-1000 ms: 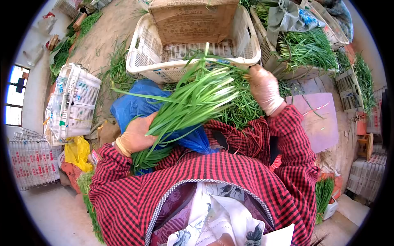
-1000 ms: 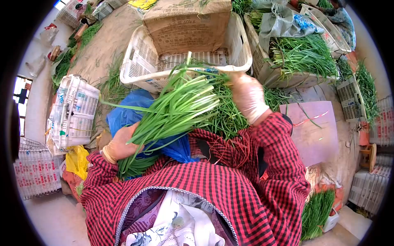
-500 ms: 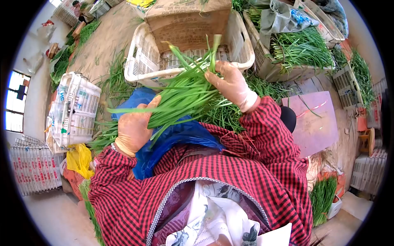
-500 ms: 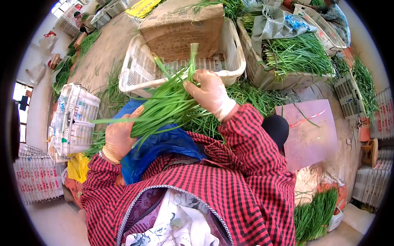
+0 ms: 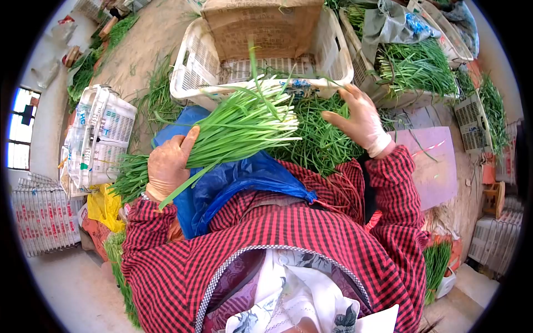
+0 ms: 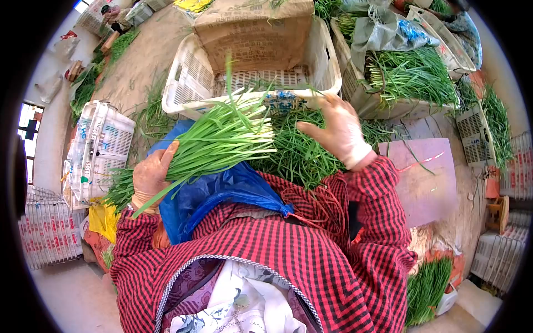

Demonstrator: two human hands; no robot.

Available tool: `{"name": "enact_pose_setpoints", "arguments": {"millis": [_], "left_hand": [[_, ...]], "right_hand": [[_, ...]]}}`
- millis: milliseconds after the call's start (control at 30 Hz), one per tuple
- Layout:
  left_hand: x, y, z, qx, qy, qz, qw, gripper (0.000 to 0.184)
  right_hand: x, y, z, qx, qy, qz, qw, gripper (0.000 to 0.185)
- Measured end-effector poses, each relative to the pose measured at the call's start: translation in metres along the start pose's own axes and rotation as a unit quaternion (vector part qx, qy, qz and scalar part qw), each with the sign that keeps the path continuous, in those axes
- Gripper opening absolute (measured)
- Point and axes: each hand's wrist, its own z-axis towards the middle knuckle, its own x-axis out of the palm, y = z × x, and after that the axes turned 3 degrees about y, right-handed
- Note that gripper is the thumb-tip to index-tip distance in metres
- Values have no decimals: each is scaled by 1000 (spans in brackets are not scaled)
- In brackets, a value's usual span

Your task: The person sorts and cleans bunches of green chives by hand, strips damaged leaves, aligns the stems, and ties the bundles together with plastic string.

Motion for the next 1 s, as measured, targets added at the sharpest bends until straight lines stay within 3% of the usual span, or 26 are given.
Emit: {"name": "enact_pose_setpoints", "arguments": {"millis": [33,100,167,233,267,333,367,400,433,467,500,567,633,700,733,767,800,833,900,967,1000], "left_hand": [[-1,-4,2,12,-4,0,1000,80],[-3,-13,8,29,-11,2,1000,79],[-5,-22,11,44,-6,4,999,76],[-5,-27,11,56,-19,-4,998,77],[-3,-28,11,53,-20,-15,998,77],[6,-26,7,49,-26,-28,998,79],[12,-22,4,47,-24,-31,998,79],[17,-20,1,38,-25,-49,998,77],[21,-19,0,32,-27,-66,997,76],[24,-19,1,32,-25,-69,997,76],[26,-19,2,33,-42,-77,996,75],[33,-17,-1,28,-56,-87,994,73],[45,-6,-5,17,-85,-117,989,71],[49,1,-10,4,-96,-113,989,72],[49,3,-12,-14,-96,-99,990,72],[49,6,-15,-33,-95,-84,991,73],[50,7,-18,-53,-80,-76,992,74],[50,7,-18,-53,-80,-76,992,74],[48,5,-16,-64,-91,-61,992,77],[48,0,-14,-50,-105,-49,992,77],[46,-2,-12,-36,-120,-36,991,77]], "right_hand": [[2,19,13,-63,-22,6,998,76],[12,60,34,-67,39,17,997,98],[40,91,49,-54,44,24,997,98],[69,106,53,-97,19,-3,995,70],[72,104,53,-96,18,-2,995,70],[74,106,53,-163,60,192,966,38],[74,108,48,-163,64,192,966,38],[68,110,41,-82,74,373,921,31],[60,110,37,5,80,538,839,26],[49,106,36,-26,70,541,838,26],[46,108,27,64,102,642,757,26],[16,103,20,96,41,648,754,28],[-1,73,13,149,36,616,773,27],[-16,37,3,166,119,565,800,26],[-8,18,-3,179,128,476,852,23],[-10,0,-4,247,211,237,916,22],[-8,-1,-8,129,137,96,978,23],[-6,0,-12,6,54,-48,997,23],[0,28,-2,-34,-92,81,992,22],[4,60,15,-62,-105,212,970,18],[5,76,21,-73,-108,166,977,14]]}}
